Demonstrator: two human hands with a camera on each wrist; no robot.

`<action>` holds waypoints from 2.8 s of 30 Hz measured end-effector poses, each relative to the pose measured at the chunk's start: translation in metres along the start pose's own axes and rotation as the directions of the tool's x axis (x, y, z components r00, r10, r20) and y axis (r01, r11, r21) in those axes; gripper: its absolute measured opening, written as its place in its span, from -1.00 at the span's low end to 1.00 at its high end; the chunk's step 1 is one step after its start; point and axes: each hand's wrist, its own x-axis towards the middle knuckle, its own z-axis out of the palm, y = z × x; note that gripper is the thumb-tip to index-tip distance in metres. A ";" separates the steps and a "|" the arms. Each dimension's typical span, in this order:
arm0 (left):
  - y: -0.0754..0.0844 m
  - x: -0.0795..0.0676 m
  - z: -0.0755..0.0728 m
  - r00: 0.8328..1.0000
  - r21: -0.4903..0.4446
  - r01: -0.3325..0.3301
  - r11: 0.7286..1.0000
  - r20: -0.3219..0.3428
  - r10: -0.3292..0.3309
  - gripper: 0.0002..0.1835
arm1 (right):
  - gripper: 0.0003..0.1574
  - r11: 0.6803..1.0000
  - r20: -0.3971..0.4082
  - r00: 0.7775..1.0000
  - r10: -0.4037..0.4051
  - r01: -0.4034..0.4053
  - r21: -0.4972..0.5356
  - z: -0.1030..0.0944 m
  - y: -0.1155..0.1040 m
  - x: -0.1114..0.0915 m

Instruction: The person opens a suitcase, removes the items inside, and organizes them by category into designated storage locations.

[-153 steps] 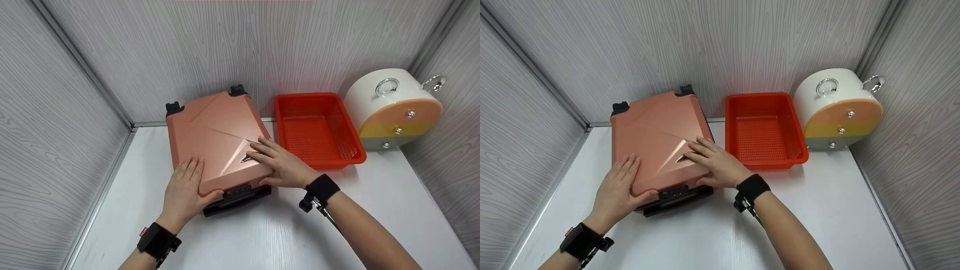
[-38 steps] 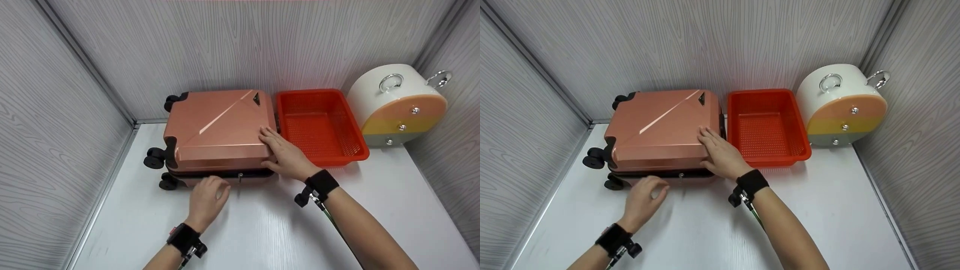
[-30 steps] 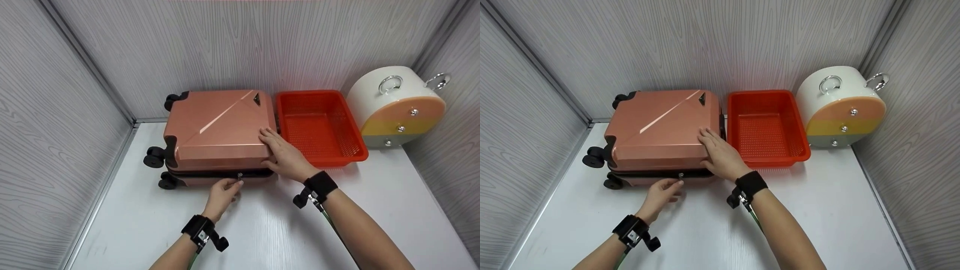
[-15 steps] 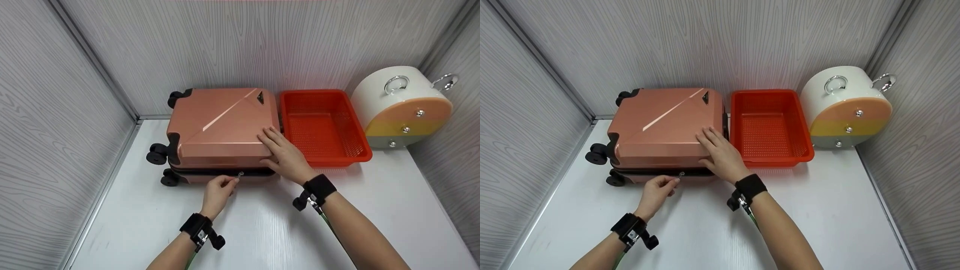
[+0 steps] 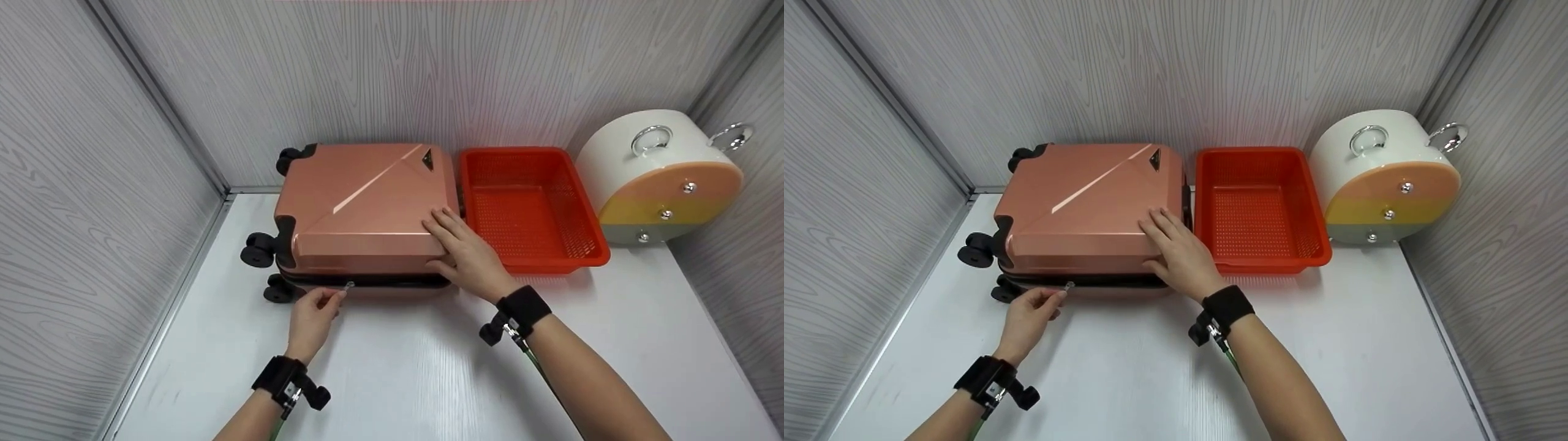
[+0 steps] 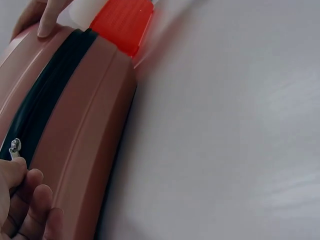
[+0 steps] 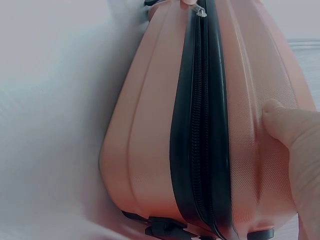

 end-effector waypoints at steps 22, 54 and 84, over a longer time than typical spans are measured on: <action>-0.035 0.013 -0.074 0.977 -0.081 0.083 0.993 -0.192 -0.097 -0.71 | 0.02 1.000 0.003 1.000 -0.009 0.009 0.022 -0.001 0.000 -0.001; -0.050 0.086 -0.117 0.947 -0.092 0.162 0.982 -0.266 -0.181 -0.52 | -0.01 0.999 0.000 0.999 -0.051 0.051 -0.002 0.002 -0.004 0.001; 0.071 0.082 -0.069 0.797 0.654 -0.598 0.463 0.423 0.431 0.13 | 0.00 0.998 0.015 0.999 -0.050 0.050 -0.031 0.002 0.001 -0.001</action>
